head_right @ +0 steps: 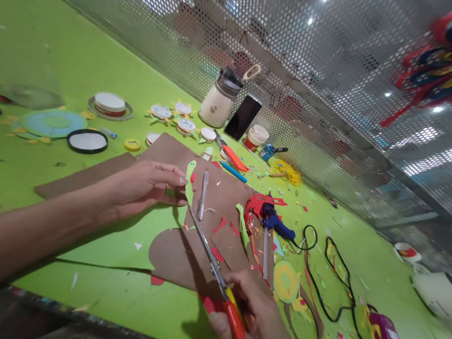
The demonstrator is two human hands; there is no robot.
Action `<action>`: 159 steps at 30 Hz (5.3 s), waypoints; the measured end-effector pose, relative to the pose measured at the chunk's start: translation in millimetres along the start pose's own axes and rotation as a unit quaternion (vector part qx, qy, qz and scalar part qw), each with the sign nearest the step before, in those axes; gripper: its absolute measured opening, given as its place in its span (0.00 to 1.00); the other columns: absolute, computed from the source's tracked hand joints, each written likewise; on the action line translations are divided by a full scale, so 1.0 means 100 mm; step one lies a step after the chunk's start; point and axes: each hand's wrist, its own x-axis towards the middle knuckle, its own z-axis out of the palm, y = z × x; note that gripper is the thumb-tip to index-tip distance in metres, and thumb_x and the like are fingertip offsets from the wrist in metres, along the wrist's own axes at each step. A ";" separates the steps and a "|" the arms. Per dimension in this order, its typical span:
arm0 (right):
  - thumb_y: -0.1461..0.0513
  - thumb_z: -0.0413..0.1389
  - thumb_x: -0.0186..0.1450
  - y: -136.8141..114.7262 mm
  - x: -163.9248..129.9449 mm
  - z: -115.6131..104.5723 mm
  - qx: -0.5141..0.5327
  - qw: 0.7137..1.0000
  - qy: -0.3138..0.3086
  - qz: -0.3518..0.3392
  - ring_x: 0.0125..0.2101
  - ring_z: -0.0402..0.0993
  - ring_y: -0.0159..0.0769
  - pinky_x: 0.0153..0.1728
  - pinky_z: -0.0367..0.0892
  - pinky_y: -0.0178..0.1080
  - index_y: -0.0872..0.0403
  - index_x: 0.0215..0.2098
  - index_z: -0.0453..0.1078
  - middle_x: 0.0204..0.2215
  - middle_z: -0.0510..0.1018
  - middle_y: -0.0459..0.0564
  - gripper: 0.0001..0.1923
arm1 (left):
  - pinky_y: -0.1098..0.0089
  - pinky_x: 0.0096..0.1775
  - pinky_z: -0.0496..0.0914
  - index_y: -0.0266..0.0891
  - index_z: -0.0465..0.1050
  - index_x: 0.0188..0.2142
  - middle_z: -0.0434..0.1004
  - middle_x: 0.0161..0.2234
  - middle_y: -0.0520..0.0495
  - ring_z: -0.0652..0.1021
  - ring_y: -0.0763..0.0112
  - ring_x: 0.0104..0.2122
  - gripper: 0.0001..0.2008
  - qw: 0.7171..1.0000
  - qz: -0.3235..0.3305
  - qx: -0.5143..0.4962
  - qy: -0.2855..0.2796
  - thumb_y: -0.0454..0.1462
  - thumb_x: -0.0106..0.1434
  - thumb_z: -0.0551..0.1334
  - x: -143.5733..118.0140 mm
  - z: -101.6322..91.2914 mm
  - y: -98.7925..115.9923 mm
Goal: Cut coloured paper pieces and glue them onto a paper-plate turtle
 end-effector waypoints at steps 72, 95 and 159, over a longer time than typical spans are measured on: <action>0.58 0.57 0.55 -0.39 1.23 0.57 0.259 0.956 0.135 -0.023 0.15 0.60 0.27 0.18 0.55 0.32 0.54 0.23 0.68 0.13 0.67 0.39 0.08 | 0.71 0.33 0.76 0.34 0.72 0.29 0.76 0.22 0.49 0.77 0.74 0.23 0.07 0.998 0.042 0.038 -0.011 0.25 0.50 0.66 -0.02 0.03 -0.15; 0.63 0.56 0.55 -0.48 1.24 0.52 0.189 0.975 0.118 -0.010 0.17 0.61 0.26 0.20 0.56 0.30 0.55 0.21 0.68 0.15 0.68 0.40 0.06 | 0.73 0.34 0.74 0.34 0.71 0.34 0.77 0.25 0.50 0.78 0.73 0.27 0.14 0.998 0.033 0.044 -0.023 0.23 0.47 0.67 0.04 0.01 -0.15; 0.51 0.53 0.64 -0.24 0.60 -0.32 -0.033 0.994 0.050 -0.089 0.33 0.72 0.38 0.33 0.68 0.37 0.52 0.40 0.76 0.33 0.79 0.47 0.17 | 0.70 0.32 0.75 0.32 0.71 0.39 0.80 0.26 0.44 0.81 0.66 0.26 0.16 0.991 -0.038 0.117 -0.043 0.23 0.50 0.65 0.06 0.00 -0.17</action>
